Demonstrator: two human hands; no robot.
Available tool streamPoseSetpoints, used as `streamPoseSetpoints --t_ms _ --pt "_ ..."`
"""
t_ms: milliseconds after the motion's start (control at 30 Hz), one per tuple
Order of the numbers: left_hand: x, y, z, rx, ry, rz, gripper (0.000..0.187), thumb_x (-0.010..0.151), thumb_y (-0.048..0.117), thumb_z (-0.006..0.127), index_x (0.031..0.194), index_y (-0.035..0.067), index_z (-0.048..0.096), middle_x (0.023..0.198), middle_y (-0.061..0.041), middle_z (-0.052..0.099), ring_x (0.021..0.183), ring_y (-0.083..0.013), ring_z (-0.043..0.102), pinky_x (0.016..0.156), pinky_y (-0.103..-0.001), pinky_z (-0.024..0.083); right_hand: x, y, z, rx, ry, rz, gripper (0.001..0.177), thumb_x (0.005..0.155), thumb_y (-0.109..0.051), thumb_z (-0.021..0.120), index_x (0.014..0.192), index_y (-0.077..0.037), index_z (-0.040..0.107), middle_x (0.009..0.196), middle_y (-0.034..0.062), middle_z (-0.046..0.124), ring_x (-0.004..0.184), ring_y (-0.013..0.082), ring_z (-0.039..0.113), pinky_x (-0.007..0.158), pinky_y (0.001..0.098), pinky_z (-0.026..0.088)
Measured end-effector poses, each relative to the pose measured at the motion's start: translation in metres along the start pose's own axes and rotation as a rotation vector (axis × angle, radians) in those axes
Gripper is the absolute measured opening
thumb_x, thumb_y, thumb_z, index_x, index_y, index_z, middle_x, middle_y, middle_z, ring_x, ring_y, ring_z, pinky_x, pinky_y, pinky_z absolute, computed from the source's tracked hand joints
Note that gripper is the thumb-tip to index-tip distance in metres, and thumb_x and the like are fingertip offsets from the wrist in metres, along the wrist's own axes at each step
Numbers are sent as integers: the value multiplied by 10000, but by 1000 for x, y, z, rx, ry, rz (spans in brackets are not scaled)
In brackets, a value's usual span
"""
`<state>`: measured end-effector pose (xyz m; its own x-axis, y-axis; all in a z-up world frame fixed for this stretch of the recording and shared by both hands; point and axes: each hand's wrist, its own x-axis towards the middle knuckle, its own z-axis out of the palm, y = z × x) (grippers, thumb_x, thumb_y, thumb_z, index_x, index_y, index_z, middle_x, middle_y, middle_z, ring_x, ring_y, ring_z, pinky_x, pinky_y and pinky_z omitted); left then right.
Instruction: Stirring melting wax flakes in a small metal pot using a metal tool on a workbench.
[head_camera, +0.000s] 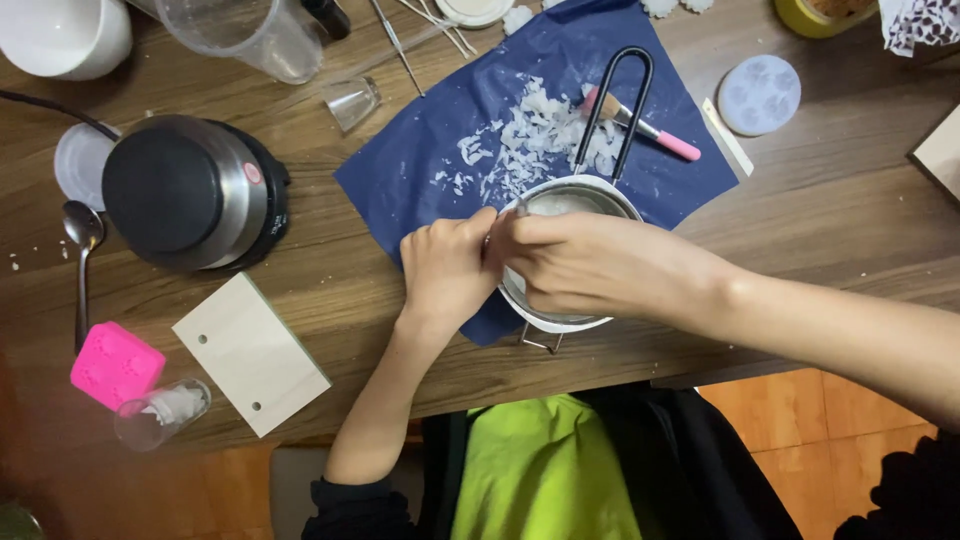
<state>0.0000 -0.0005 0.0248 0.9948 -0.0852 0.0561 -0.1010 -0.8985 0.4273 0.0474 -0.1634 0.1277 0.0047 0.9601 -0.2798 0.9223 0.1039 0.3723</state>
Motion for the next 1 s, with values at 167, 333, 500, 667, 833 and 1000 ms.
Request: streamPoseSetpoints --t_ms 167,333,500,667,833,1000 --pt "3 4 -6 -29 25 24 249 787 287 556 599 169 444 426 -46 472 457 -380 582 506 -433 500 2 -1 -4 -17 -44 6 136 818 -169 633 912 -250 689 948 -35 715 954 115 578 954 356 262" --pt "2 3 -1 -43 33 16 225 759 276 547 591 149 466 418 -54 478 460 -384 582 491 -449 498 13 -11 5 34 -26 36 103 800 -147 639 864 -203 696 894 17 700 918 164 578 985 399 244" --pt "3 1 -1 -31 30 9 228 757 277 534 573 167 458 398 -17 455 438 -342 579 501 -402 503 14 -16 10 18 -28 59 123 822 -167 624 900 -187 718 962 31 704 993 185 590 976 395 253" --pt "4 8 -10 -64 8 8 206 761 277 535 611 153 466 424 -36 492 466 -354 595 521 -425 508 19 -22 11 -38 -1 28 132 804 -161 616 887 -154 718 963 107 705 988 280 600 963 423 255" --pt "4 12 -18 -102 -16 2 152 757 235 550 667 124 501 462 -83 543 518 -398 612 561 -485 507 16 -18 12 -122 -19 -26 171 826 -170 598 927 -114 723 978 146 708 997 315 617 929 419 270" --pt "5 8 -16 -51 2 51 434 919 412 465 578 144 473 423 -73 510 476 -379 604 495 -445 491 -12 -21 32 -18 108 39 155 803 -215 604 932 -218 689 931 -14 664 979 157 548 880 361 284"
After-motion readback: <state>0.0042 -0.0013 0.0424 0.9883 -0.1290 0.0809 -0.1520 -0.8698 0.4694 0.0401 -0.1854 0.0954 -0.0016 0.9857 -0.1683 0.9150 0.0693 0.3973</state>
